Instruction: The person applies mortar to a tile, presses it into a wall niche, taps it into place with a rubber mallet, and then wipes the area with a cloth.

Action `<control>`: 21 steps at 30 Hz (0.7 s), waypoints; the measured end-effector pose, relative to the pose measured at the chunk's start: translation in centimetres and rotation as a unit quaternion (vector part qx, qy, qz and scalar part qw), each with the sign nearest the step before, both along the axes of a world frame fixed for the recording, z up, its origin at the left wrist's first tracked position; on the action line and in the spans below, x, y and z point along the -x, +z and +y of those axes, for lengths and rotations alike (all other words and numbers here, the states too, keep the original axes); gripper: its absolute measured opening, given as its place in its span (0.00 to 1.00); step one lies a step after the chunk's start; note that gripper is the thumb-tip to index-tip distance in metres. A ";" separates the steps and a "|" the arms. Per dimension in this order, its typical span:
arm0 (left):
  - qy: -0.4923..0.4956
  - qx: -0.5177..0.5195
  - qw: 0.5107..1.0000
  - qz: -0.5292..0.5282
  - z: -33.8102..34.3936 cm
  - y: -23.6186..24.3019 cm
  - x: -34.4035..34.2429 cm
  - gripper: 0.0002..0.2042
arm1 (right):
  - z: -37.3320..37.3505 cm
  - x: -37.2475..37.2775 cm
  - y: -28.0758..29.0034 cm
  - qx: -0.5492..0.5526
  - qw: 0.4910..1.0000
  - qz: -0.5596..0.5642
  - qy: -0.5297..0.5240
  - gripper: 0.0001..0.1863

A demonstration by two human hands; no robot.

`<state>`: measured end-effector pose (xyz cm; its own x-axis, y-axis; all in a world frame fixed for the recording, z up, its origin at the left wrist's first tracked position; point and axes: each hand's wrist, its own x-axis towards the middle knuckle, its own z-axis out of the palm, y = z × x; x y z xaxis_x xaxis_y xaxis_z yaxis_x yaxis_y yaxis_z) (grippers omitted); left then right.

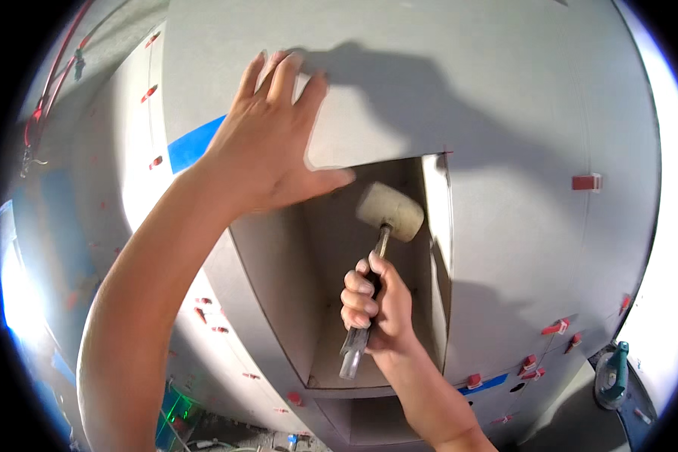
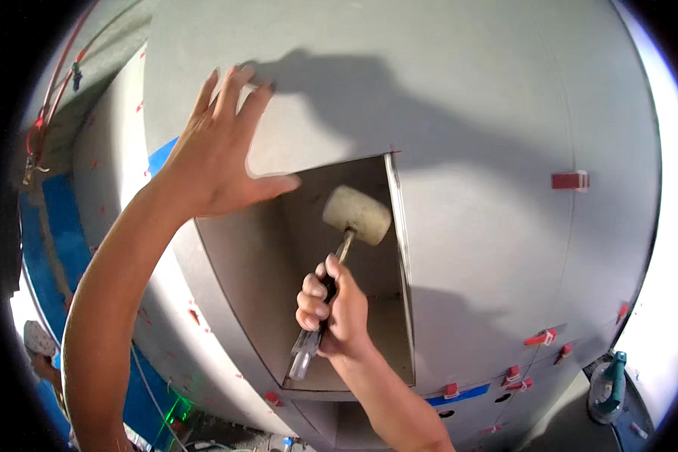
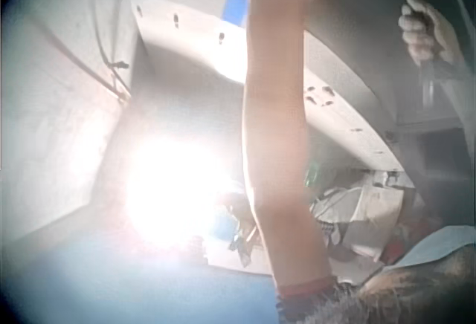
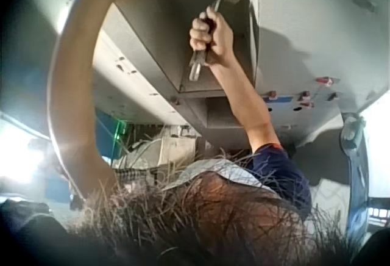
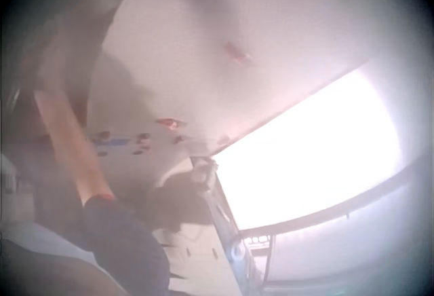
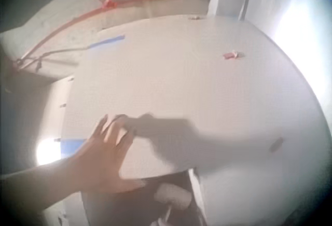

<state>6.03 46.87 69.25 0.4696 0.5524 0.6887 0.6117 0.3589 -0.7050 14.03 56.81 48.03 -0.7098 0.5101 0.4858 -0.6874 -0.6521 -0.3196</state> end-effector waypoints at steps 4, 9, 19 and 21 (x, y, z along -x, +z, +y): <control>-0.063 -0.005 0.998 0.003 2.8 0.8 -2.2 0.47 | 1.4 1.5 1.3 0.080 0.987 0.066 0.121 0.18; -0.020 -0.009 0.999 0.030 2.1 0.2 -2.4 0.50 | 1.4 4.1 3.8 0.164 0.977 0.110 0.079 0.19; 0.031 -0.001 0.999 0.010 1.9 -0.1 -3.8 0.56 | 2.2 5.6 5.2 0.109 0.992 0.038 -0.059 0.12; 0.050 -0.006 0.999 0.014 2.0 0.0 -3.8 0.58 | 2.7 5.0 4.6 0.070 0.996 -0.002 -0.051 0.13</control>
<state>9.80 48.85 69.27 0.4314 0.5890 0.6834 0.5523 0.4265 -0.7163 8.99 59.49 52.61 -0.6527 0.6414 0.4032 -0.7510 -0.6176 -0.2334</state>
